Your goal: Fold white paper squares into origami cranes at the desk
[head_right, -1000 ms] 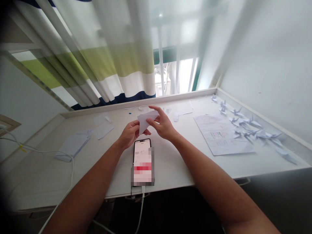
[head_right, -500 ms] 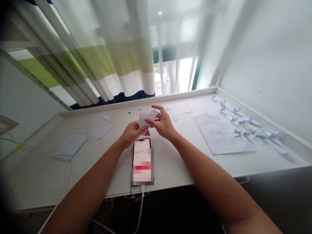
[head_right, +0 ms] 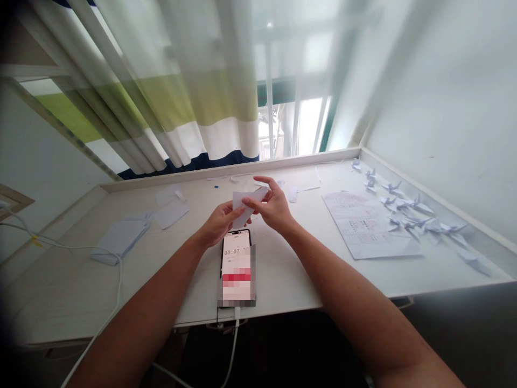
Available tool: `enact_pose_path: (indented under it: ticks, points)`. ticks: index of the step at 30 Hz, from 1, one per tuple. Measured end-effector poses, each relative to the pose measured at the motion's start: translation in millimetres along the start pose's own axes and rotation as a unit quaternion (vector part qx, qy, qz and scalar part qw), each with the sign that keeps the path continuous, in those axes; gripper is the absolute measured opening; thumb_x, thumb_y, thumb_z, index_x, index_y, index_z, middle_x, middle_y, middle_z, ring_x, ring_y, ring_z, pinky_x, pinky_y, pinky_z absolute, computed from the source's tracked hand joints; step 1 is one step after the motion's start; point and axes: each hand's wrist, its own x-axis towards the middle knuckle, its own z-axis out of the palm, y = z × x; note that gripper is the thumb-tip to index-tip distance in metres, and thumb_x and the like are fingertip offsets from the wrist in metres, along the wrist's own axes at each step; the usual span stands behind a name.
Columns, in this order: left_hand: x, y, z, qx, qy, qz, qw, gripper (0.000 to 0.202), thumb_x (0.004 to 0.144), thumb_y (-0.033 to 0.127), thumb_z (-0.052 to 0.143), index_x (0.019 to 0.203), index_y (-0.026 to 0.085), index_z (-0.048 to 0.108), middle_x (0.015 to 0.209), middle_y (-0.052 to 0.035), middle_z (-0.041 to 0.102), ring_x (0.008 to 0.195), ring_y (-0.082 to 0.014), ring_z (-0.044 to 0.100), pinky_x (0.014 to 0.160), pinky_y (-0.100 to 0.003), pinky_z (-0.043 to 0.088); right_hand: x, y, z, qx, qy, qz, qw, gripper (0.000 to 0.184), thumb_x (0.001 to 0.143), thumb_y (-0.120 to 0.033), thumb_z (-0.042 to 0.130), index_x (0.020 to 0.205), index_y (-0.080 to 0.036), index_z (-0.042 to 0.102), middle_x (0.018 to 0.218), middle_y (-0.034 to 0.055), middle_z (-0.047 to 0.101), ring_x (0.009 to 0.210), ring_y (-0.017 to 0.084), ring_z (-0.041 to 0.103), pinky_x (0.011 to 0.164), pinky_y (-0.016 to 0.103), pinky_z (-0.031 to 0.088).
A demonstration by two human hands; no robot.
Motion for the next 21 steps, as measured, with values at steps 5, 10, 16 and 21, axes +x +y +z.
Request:
enact_pose_path:
  ticks: [5,10,16,21]
  points:
    - [4.9,-3.2,-2.7,0.021,0.030,0.030,0.999,0.043,0.085,0.050,0.081,0.109,0.015,0.077,0.099,-0.0102,0.079,0.076,-0.0158,0.065,0.073,-0.031,0.048,-0.3,-1.8,-0.9,0.010,-0.001,0.001,1.000,0.072,0.073,-0.049,0.092,0.130,-0.022,0.058,0.081,-0.0008,0.072,0.070,0.018,0.068,0.067,0.034,0.059]
    - [8.3,-3.9,-6.8,0.017,0.082,0.057,0.995,0.044,0.083,0.048,0.084,0.110,0.015,0.077,0.092,-0.0058,0.076,0.076,-0.0147,0.062,0.073,-0.030,0.046,1.7,-1.4,-3.7,0.062,-0.028,0.015,0.998,0.073,0.073,-0.044,0.093,0.132,-0.022,0.056,0.089,0.0030,0.078,0.083,0.021,0.074,0.082,0.041,0.062]
    - [9.8,-3.9,-5.4,0.014,0.102,0.083,0.991,0.042,0.078,0.043,0.088,0.108,0.017,0.075,0.088,-0.0028,0.073,0.079,-0.0142,0.060,0.073,-0.028,0.046,5.0,3.0,-3.7,0.054,0.021,0.002,0.998,0.066,0.068,-0.040,0.096,0.122,-0.023,0.062,0.084,0.0010,0.077,0.080,0.020,0.073,0.082,0.040,0.061]
    - [8.2,-4.7,-2.8,0.031,0.054,0.039,0.997,0.047,0.083,0.045,0.084,0.118,0.016,0.073,0.100,-0.0096,0.078,0.084,-0.0176,0.066,0.076,-0.031,0.049,3.9,1.5,-3.1,0.024,0.037,0.000,0.999,0.063,0.070,-0.041,0.094,0.122,-0.021,0.063,0.080,-0.0002,0.074,0.072,0.018,0.068,0.071,0.036,0.059]
